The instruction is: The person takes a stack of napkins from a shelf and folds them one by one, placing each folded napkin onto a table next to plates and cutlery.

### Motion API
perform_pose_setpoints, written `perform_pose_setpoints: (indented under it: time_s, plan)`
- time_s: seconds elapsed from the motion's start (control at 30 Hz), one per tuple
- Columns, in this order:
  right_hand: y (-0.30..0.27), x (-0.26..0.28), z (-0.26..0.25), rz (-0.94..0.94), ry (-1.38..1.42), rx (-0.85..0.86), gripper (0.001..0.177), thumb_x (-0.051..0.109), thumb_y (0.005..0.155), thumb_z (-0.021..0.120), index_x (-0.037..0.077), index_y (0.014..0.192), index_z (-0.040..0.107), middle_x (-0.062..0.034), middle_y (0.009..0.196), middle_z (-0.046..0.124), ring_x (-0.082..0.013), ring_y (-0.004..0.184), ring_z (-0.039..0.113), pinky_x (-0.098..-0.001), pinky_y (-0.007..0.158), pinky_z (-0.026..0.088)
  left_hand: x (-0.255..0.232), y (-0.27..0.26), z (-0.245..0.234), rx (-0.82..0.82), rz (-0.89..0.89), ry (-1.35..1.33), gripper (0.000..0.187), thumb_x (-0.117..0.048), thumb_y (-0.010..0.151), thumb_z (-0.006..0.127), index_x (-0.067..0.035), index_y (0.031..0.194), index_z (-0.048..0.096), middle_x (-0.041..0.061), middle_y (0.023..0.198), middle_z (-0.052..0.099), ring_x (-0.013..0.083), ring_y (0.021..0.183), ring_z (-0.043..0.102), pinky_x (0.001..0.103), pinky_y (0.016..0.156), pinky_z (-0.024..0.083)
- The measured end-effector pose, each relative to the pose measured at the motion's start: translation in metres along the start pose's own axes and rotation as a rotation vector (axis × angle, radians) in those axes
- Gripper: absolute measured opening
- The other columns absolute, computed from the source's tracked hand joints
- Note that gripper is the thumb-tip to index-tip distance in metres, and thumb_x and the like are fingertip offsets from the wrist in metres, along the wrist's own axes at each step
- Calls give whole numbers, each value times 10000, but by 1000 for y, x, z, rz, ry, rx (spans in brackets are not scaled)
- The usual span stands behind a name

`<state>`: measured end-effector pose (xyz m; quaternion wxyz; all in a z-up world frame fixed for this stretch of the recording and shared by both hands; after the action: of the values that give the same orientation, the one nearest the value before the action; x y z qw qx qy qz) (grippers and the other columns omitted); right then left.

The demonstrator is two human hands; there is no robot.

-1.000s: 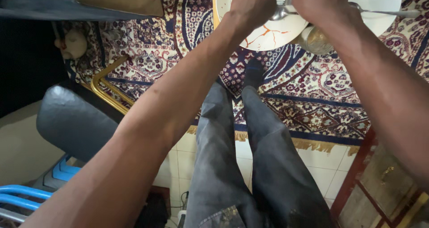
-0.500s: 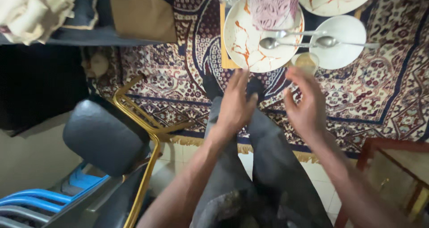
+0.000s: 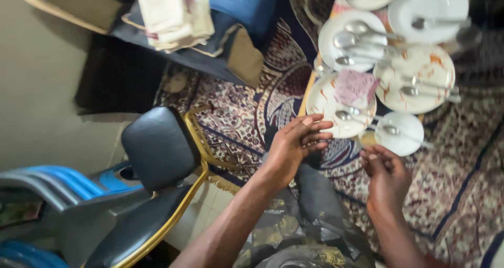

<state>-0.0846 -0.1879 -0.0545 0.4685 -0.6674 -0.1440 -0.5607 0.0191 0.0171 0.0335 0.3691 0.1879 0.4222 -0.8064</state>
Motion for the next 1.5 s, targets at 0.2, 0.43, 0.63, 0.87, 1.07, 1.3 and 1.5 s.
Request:
perform_pose_setpoints:
  time_s: [0.2,0.43,0.63,0.87,1.07,1.3,1.5]
  plan:
    - [7,41,34,100,-78,197,245,29,989,608,-29,1227,631,-143,1152,714,-192,1004,707,-304,844,571,-42,-46,-39,-230,75,52,444,-299,1045,518,25,1344,573,134,1184,720,197,1038,690,370,949,548]
    - [7,81,113,180,-187,365,217,85,1003,586,-7,1193,635,-124,1122,731,-186,1006,711,-327,862,564,-73,-52,-96,-514,145,-186,314,-257,1041,470,-23,1192,616,111,1099,733,209,981,700,365,886,558]
    - [16,96,213,177,-134,457,206,92,1010,585,-20,1179,621,-125,1124,717,-205,1022,715,-325,849,556,-132,-9,-170,-547,235,-283,296,-242,1006,523,-35,1205,596,118,1071,753,203,889,731,332,775,578]
    - [2,117,338,187,-123,445,207,110,1022,588,7,1199,619,-125,1159,718,-191,1016,699,-327,856,570,-232,81,-308,-684,370,29,237,-133,987,597,-16,1192,619,116,972,748,144,758,682,261,612,533]
    - [-13,120,371,115,-329,570,282,147,1030,584,-2,1265,631,-134,1186,721,-181,1055,699,-294,880,562,-279,194,-431,-1080,486,532,271,-109,844,701,33,1066,767,144,931,804,248,838,749,363,784,567]
    - [-1,123,367,156,-353,462,284,128,1015,591,-16,1258,626,-142,1188,723,-188,1051,709,-300,876,572,-301,256,-507,-1175,703,1024,493,-94,710,737,34,1180,657,269,1032,712,458,1037,690,505,884,545]
    - [-3,134,357,116,-358,325,265,134,1030,569,-11,1244,628,-135,1192,728,-186,1063,709,-297,881,554,-322,246,-493,-990,238,890,350,-150,841,679,-49,1175,698,173,1069,773,328,960,781,424,843,620]
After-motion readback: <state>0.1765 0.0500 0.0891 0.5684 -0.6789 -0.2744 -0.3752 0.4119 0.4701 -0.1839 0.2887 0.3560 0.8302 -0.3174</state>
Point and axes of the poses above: each hand's wrist, its own y-axis towards the middle knuckle, its own z-axis out of the palm, x = y × z, the point moved 1 cm from there along y, towards the middle knuckle
